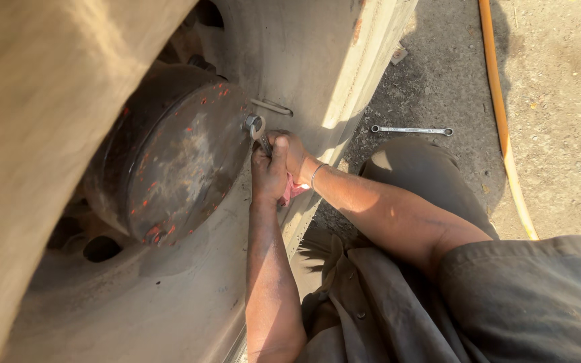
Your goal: The person kneels beside a large truck wheel and uses two wrenches to tighten a central nut on the wheel hub. They repeatedly reposition the wrenches and apply force to secure the nut.
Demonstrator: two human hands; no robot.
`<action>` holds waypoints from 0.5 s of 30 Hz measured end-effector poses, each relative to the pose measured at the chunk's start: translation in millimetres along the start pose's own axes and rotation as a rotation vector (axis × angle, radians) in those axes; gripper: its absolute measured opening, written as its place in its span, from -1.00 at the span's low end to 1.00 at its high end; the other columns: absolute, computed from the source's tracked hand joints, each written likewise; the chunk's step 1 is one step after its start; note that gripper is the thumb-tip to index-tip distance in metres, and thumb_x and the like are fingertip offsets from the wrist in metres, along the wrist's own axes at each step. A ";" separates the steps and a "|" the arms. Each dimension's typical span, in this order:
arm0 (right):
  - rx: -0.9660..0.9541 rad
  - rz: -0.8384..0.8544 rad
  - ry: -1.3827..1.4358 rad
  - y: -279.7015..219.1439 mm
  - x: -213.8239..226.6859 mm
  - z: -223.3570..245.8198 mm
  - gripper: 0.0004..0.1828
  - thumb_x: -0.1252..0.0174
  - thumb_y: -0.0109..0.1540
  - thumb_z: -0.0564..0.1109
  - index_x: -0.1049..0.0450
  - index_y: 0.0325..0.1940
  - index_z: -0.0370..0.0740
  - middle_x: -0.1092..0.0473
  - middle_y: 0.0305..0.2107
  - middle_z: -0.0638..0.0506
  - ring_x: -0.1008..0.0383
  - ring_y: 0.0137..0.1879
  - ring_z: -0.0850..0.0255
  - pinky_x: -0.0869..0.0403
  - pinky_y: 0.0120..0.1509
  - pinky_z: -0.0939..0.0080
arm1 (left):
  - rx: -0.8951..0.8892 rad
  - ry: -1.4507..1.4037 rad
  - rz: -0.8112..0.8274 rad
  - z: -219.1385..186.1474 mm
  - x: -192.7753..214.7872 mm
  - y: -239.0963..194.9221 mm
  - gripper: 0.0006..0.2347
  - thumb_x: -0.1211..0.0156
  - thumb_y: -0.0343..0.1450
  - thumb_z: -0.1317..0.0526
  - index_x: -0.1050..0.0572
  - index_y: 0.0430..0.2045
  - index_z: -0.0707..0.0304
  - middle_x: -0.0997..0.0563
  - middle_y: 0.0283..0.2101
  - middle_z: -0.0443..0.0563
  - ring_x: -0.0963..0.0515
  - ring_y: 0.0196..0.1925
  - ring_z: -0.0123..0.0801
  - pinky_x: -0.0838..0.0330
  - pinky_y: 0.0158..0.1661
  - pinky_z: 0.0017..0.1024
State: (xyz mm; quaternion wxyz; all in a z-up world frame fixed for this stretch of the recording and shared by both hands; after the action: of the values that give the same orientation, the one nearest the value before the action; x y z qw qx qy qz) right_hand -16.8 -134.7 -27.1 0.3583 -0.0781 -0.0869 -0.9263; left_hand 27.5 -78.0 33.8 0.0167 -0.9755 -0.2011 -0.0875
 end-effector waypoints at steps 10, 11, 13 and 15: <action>-0.539 0.076 1.444 -40.0 -87.3 20.1 -0.80 -0.03 0.33 -0.01 -0.41 -0.15 -0.18 -0.42 -0.42 0.06 -0.45 -0.28 0.27 -0.48 -0.13 0.24 | 0.255 0.322 0.025 -69.3 36.6 -60.7 -0.69 -0.10 0.51 -0.04 -0.51 -0.26 0.26 -0.49 -0.47 -0.05 -0.46 -0.45 -0.38 -0.41 -0.35 -0.37; -0.452 0.054 1.286 -42.1 -81.8 27.9 -0.84 -0.03 0.32 -0.05 -0.40 -0.12 -0.16 -0.42 -0.39 0.10 -0.43 -0.25 0.32 -0.47 -0.11 0.27 | 0.241 0.351 0.014 -79.7 37.4 -62.8 -0.69 -0.09 0.51 -0.05 -0.52 -0.24 0.25 -0.53 -0.45 -0.03 -0.50 -0.42 -0.39 -0.43 -0.32 -0.38; -0.276 0.008 0.969 -46.7 -64.9 47.0 -0.85 -0.04 0.31 -0.13 -0.39 -0.05 -0.12 -0.41 -0.33 0.18 -0.41 -0.19 0.42 -0.47 -0.07 0.33 | 0.211 0.410 -0.003 -98.3 36.2 -63.1 -0.68 -0.07 0.51 -0.06 -0.54 -0.19 0.23 -0.61 -0.40 0.00 -0.57 -0.37 -0.40 -0.47 -0.27 -0.39; -0.187 0.031 0.797 -52.9 -58.8 61.8 -0.93 -0.05 0.33 -0.19 -0.38 -0.11 -0.18 -0.37 -0.36 0.15 -0.37 -0.21 0.39 -0.44 -0.14 0.30 | 0.200 0.461 -0.007 -111.0 33.6 -62.6 -0.65 -0.04 0.52 -0.07 -0.55 -0.16 0.24 -0.65 -0.35 0.09 -0.63 -0.31 -0.28 -0.49 -0.22 -0.34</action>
State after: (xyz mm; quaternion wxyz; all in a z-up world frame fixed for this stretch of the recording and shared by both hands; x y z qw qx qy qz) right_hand -4.5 -44.5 15.3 0.3692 0.2533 0.1447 -0.8824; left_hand 14.9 -15.0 148.8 0.1581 -0.9226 -0.2028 -0.2875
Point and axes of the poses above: each hand's wrist, its own y-axis towards the middle knuckle, its own x-axis out of the back of the hand, z = x × y, the point moved 8 cm from there along y, towards the middle knuckle
